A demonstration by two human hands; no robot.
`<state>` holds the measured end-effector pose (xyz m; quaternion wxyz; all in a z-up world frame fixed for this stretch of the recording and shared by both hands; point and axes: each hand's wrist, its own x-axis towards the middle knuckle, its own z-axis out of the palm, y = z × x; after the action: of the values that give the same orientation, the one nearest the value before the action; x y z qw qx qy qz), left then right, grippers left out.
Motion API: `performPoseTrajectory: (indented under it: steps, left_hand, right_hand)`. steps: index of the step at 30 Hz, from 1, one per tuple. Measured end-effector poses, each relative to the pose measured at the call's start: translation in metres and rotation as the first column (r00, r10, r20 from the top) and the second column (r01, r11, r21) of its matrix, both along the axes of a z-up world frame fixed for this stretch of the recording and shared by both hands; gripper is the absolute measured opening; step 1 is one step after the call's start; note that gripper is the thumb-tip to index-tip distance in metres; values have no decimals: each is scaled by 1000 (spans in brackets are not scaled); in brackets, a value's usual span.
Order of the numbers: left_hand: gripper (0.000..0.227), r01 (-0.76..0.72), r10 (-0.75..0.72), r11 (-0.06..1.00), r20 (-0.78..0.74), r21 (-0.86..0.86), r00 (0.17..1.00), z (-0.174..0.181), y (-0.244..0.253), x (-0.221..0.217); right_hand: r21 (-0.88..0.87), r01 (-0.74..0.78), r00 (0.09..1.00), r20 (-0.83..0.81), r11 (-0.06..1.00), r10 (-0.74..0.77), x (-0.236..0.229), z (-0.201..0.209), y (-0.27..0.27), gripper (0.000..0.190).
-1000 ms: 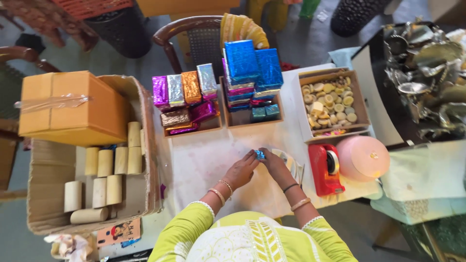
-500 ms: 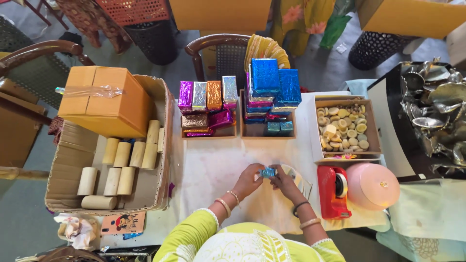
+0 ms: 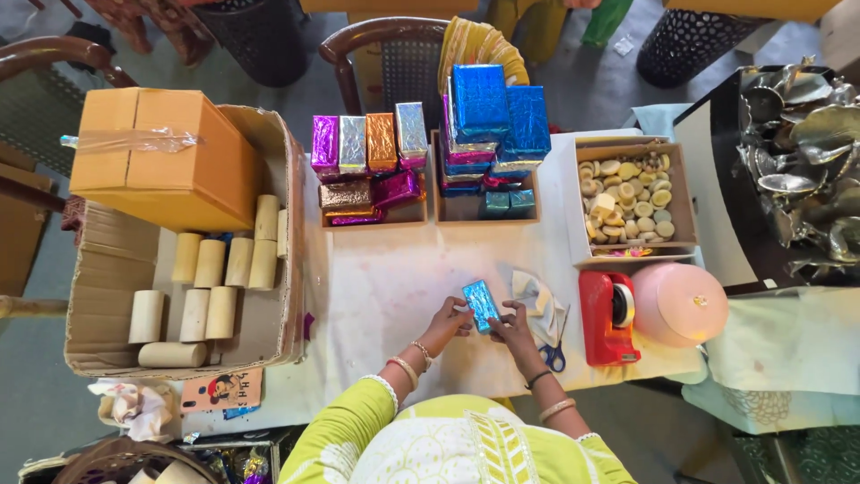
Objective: The recorder is wrapping small cylindrical products in foil and paper packaging at a workstation.
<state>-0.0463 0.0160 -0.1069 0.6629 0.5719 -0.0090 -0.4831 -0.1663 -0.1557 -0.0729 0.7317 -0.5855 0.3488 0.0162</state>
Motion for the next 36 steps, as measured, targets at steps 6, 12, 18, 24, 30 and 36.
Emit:
performPoseTrajectory:
  steps: [6,12,18,24,30,36]
  left_hand:
    - [62,-90,85,995,-132,-33,988,38,11,0]
    - [61,-234,221,968,-139,-85,965,38,34,13]
    - [50,-530,515,835,-127,-150,848,40,67,74]
    - [44,-747,773,598,-37,-290,633,89,87,170]
    - [44,-827,869,481,37,-291,493,67,86,260]
    - [63,-897,902,423,153,-127,404,92,69,277]
  right_hand:
    - [-61,-128,988,75,990,132,6,36,17,59]
    - [-233,-260,948,125,937,294,11,26,13,41]
    - [-882,-252,899,-60,399,434,-3,-5,14,30]
    - [-940,-257,889,-139,223,437,-1,20,29,39]
    - [-945,-237,896,-122,227,426,-2,20,29,38]
    - [-945,-226,905,-115,235,410,-2,4,25,35]
